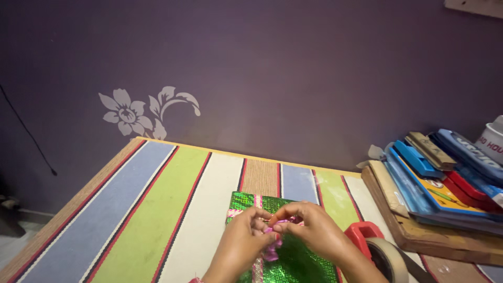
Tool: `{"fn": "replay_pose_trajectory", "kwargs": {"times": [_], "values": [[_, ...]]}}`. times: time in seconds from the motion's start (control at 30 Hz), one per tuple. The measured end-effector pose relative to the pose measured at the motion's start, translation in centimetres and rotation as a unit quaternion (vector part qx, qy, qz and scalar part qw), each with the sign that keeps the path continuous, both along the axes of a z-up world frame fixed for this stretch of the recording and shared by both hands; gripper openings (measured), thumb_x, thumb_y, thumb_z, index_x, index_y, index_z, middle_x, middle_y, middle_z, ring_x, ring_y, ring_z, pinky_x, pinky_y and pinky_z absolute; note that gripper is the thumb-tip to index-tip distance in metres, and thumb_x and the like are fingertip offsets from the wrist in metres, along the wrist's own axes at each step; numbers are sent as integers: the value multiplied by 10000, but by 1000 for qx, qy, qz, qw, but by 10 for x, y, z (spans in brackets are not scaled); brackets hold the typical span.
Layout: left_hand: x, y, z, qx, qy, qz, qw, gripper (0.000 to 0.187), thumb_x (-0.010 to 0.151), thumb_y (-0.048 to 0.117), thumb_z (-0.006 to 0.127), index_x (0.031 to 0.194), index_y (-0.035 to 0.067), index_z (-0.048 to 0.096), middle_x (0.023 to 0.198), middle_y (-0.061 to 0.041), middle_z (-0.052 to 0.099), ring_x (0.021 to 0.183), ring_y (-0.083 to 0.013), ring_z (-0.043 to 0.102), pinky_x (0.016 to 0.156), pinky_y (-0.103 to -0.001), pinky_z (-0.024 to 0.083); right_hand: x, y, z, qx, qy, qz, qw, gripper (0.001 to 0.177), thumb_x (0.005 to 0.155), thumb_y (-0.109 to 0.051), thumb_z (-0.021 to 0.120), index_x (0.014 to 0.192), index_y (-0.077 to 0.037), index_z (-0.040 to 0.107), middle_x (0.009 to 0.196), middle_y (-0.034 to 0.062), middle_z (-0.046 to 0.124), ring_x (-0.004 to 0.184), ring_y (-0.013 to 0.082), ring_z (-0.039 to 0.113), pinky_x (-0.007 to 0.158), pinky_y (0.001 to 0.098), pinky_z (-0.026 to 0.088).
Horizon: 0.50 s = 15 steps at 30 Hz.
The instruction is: The person decorates a green-wrapped gift by applying a small gold embellishment and a pink ribbon bow to the center of the package. They use a tape dispenser to secure the decorations and adjust the bow for symmetry.
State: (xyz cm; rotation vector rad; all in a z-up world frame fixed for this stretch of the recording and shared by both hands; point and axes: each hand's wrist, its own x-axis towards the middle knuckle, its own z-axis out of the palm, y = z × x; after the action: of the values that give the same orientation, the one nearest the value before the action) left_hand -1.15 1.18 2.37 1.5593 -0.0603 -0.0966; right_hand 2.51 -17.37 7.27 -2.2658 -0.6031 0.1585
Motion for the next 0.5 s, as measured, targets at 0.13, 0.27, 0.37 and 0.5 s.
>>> {"fn": "replay_pose_trajectory", "kwargs": {"times": [0.13,0.27,0.37,0.5], "values": [[0,-8,-5,-107,33,20,993,395,842,-28,708,1221,23,609,849,-114,746,695,-167,727,606,-297,599,-11,4,2,38,-375,33,925,323,815,-226,803,1100,-83,754,1093,74,749,1031,287,630,929,440,456],[-3,-13,-8,-285,37,95,953,599,806,-62,691,1356,93,511,857,-160,737,749,-195,736,655,-329,638,-15,6,-7,103,-122,-175,972,270,853,-265,761,1054,-88,726,1010,46,721,910,189,636,768,341,535],[-5,-20,-14,-331,27,135,934,623,800,-59,684,1378,99,516,907,-155,730,789,-196,735,709,-338,650,-17,6,-18,205,104,-140,963,268,897,-271,724,1059,-57,721,923,70,714,803,139,674,733,300,562],[0,-24,-26,-360,-33,128,924,376,838,-98,670,1209,-121,614,1010,-169,751,873,-203,763,801,-328,650,-16,8,-29,251,176,-78,949,258,870,-220,758,1039,-28,725,883,24,727,790,76,665,732,237,539]]}}
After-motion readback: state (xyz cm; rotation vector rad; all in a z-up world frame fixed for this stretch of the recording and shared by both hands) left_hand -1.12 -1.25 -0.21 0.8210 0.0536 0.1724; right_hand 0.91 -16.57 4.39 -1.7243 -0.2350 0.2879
